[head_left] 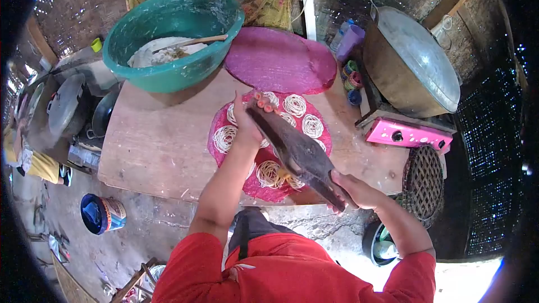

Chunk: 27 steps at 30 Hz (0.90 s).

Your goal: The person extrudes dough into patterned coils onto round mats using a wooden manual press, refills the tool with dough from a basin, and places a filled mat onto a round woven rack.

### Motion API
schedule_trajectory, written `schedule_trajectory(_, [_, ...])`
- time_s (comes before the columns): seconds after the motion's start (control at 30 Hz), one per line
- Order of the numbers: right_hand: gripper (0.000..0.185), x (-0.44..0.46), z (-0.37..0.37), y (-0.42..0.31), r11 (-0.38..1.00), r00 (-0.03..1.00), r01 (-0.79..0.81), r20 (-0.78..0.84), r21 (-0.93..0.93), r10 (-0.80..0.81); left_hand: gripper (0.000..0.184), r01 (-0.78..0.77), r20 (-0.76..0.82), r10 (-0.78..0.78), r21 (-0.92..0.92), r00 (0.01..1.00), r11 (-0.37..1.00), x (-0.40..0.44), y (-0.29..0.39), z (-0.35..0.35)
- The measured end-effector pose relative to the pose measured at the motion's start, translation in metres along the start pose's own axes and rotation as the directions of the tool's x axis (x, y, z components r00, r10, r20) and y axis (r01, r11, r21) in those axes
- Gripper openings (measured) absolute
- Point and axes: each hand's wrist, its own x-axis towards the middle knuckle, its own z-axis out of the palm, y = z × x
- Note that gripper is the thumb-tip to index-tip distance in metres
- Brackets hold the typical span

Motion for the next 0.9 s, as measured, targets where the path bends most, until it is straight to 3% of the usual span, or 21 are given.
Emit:
schedule_trajectory(0.03, [0.075, 0.000, 0.002, -0.004, 0.996, 0.996, 0.051, -0.075, -0.074, -0.057, 0.043, -0.004, -0.001, 0.004, -0.004, 1.000, 1.000, 0.004, 0.004, 0.004])
schedule_trajectory(0.1, [0.072, 0.006, 0.004, -0.009, 0.993, 0.993, 0.096, -0.060, -0.073, -0.100, 0.043, -0.028, 0.110, 0.028, 0.003, 0.993, 1.000, 0.011, 0.015, 0.014])
schedule_trajectory(0.2, [0.069, 0.014, 0.012, -0.016, 0.988, 0.985, 0.156, -0.072, 0.011, -0.154, 0.043, -0.052, 0.106, 0.049, 0.031, 0.993, 0.998, 0.010, 0.029, 0.028])
schedule_trajectory(0.27, [0.068, 0.014, 0.013, -0.022, 0.991, 0.991, 0.132, -0.020, -0.034, -0.133, 0.043, -0.057, 0.106, 0.052, 0.041, 0.993, 0.998, 0.008, 0.038, 0.029])
schedule_trajectory(0.4, [0.068, 0.014, 0.015, -0.028, 0.983, 0.981, 0.181, 0.070, 0.010, -0.181, 0.047, 0.005, 0.254, 0.003, -0.033, 0.967, 0.999, 0.007, 0.056, 0.017])
schedule_trajectory(0.47, [0.076, 0.017, 0.022, -0.032, 0.863, 0.964, 0.085, 0.177, 0.498, -0.197, 0.045, 0.008, 0.313, 0.010, -0.055, 0.950, 0.998, 0.008, 0.058, 0.011])
schedule_trajectory(0.5, [0.076, 0.024, 0.023, -0.030, 0.865, 0.964, 0.086, 0.177, 0.495, -0.197, 0.044, 0.000, 0.330, 0.024, -0.073, 0.944, 0.997, 0.009, 0.059, 0.007])
schedule_trajectory(0.57, [0.077, 0.058, 0.020, -0.020, 0.673, 0.847, -0.002, 0.359, 0.739, -0.391, 0.043, -0.008, 0.351, 0.039, -0.088, 0.936, 0.996, 0.009, 0.060, 0.005])
schedule_trajectory(0.8, [0.071, 0.151, 0.049, 0.030, 0.441, 0.712, 0.003, 0.308, 0.897, -0.631, 0.038, 0.028, 0.334, 0.059, -0.251, 0.941, 0.968, 0.008, 0.067, -0.015])
schedule_trajectory(0.87, [0.070, 0.155, 0.054, 0.037, 0.410, 0.701, -0.004, 0.295, 0.912, -0.650, 0.037, 0.041, 0.362, 0.078, -0.311, 0.929, 0.950, 0.007, 0.072, -0.019])
schedule_trajectory(0.9, [0.067, 0.154, 0.057, 0.038, 0.507, 0.701, 0.124, 0.286, 0.853, -0.653, 0.033, 0.007, 0.433, 0.117, -0.274, 0.894, 0.962, 0.001, 0.075, -0.013])
